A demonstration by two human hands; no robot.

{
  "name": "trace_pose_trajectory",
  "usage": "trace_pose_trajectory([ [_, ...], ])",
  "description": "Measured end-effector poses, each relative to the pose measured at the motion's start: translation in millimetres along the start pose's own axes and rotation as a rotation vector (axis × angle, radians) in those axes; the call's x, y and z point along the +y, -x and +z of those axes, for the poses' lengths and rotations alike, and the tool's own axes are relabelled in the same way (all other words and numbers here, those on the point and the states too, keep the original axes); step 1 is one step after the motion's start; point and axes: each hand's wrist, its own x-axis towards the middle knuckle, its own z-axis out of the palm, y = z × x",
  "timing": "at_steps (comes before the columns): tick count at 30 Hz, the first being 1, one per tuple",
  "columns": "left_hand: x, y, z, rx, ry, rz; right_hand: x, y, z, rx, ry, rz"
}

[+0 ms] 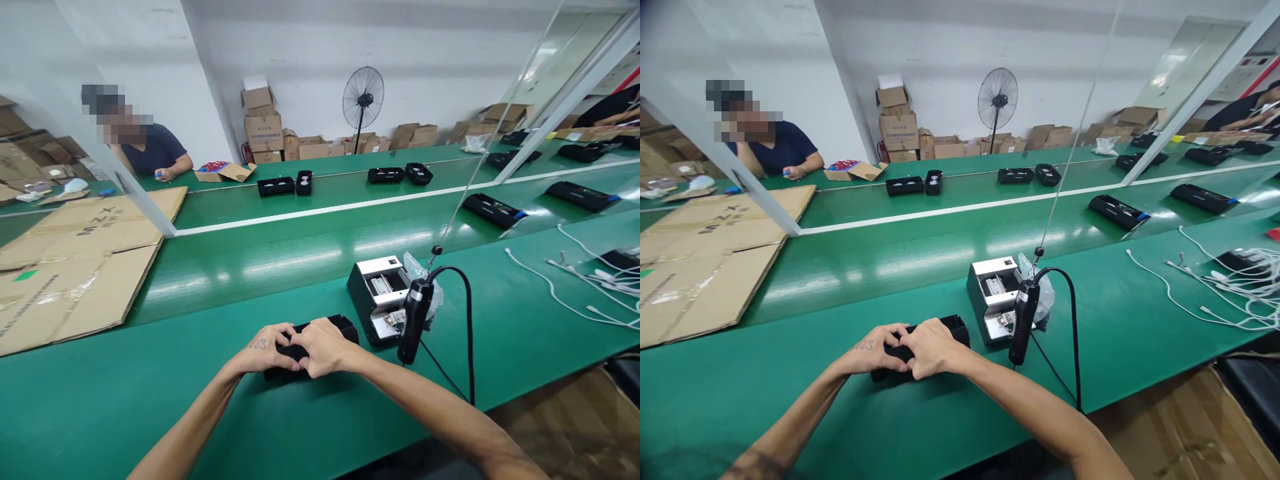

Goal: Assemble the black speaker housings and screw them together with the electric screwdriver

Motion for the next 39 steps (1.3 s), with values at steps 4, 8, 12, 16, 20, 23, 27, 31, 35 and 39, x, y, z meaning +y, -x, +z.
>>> trace_pose_trajectory([
  [4,-1,-5,-8.1,-0.03,0.005,-0.015,6,-9,-6,-0.019,-0.027,0.02],
  [8,-2,-12,-17.2,-0.076,-0.013,-0.021,15,-24,-11,-0.036,-0.069,0.04],
  [12,-1,-17,-24.2,-0.086,-0.066,-0.01,15,-23,-14,0.051,-0.117,0.029],
  [16,0,-6,-13.3,-0.024,-0.143,0.024,7,19,-2,0.338,-0.149,-0.014],
  [20,-7,23,23.8,0.07,-0.25,0.085,21,85,27,1.266,-0.325,0.071],
  [23,-21,41,57.0,0.243,-0.396,0.311,49,125,48,1.729,-0.35,0.536],
  [27,-33,48,84.6,0.518,-0.562,0.605,82,146,62,1.516,-0.626,0.796],
  [31,-31,48,88.1,0.535,-0.555,0.605,85,141,71,1.414,-0.822,0.741],
  [35,-31,48,87.5,0.559,-0.54,0.593,73,136,75,1.419,-0.93,0.584],
  [39,-33,45,91.9,0.604,-0.521,0.623,68,141,48,1.469,-0.998,0.434],
])
